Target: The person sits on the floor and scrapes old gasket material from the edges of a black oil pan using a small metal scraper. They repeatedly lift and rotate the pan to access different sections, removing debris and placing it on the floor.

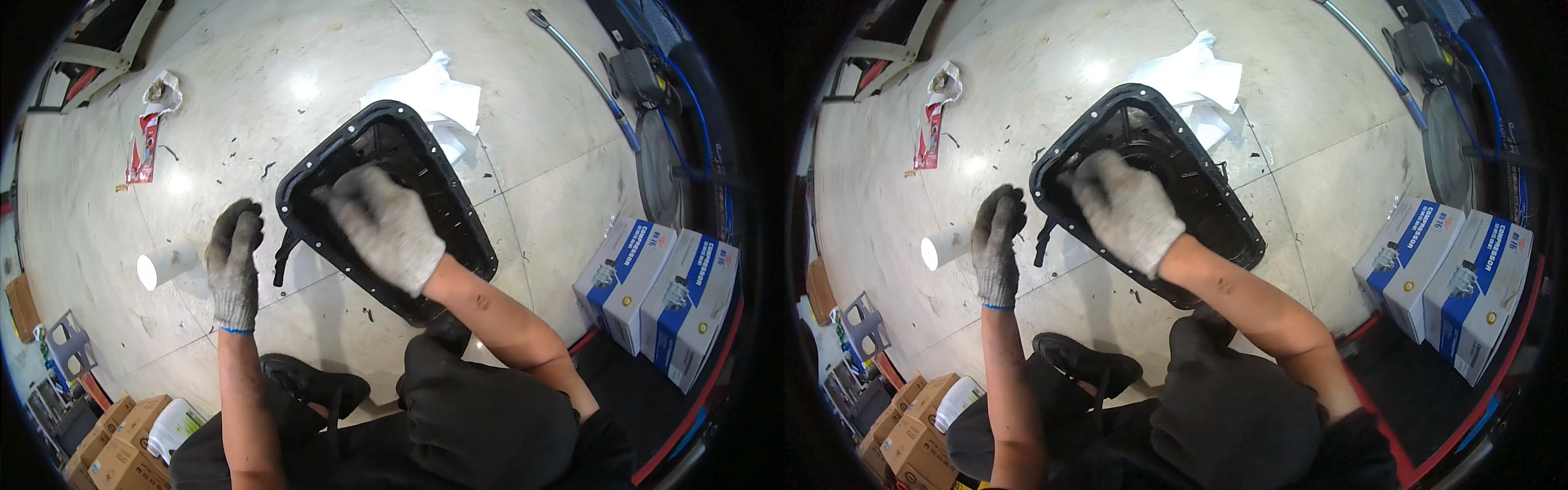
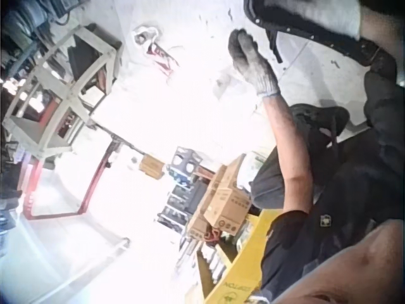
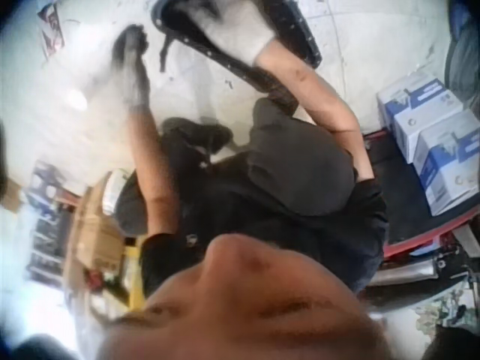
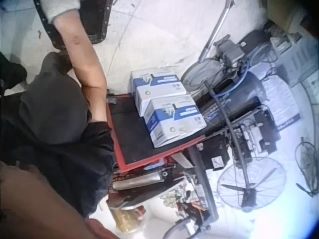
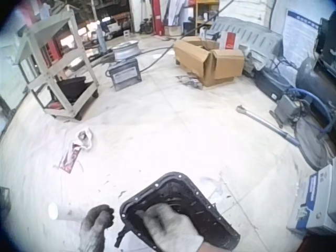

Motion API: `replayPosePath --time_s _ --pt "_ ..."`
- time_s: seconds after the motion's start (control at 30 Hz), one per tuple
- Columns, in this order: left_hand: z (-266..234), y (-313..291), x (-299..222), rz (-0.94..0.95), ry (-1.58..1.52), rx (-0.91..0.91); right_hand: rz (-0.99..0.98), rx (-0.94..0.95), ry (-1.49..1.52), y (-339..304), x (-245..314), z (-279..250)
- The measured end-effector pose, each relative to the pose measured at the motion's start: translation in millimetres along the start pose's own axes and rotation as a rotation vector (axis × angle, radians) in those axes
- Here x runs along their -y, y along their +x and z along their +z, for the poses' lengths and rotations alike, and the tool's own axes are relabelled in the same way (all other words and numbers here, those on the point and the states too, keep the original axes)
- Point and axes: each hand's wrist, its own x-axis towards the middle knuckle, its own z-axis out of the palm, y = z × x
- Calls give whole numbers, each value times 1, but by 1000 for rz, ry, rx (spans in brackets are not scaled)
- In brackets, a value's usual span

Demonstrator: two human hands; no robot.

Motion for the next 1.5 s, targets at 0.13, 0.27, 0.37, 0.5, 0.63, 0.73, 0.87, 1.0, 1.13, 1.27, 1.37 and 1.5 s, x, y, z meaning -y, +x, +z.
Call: replayPosePath --time_s 0.13,0.27,0.37,0.5,0.63,0.73,0.87,1.0,1.13,1.27,1.37,1.5 --pt "21 8 -30 63 74 108 -3 -97 49 10 2 -10" --pt "27 15 -37 53 148 185 -68 -102 -65 12 1 4" --pt "23 18 -43 48 188 274 -134 -69 -227 21 4 -2" --pt "19 30 -52 84 290 347 -132 73 -350 39 17 -24" --pt "35 32 -58 67 257 381 -186 170 -466 54 30 -34" --pt "48 29 -49 111 318 369 -243 222 -618 66 39 -39" --pt "72 20 -30 38 86 197 -242 311 -676 80 50 -43" --pt "86 21 -23 56 134 36 -305 423 -720 97 61 -48" --pt "88 23 -24 25 125 50 -282 526 -756 108 71 -38" --pt "83 27 -18 116 168 60 -330 550 -794 110 71 -28" --pt "82 24 -29 53 237 67 -274 539 -748 110 72 -41" --pt "87 23 -26 -16 129 74 -311 489 -703 110 58 -52"
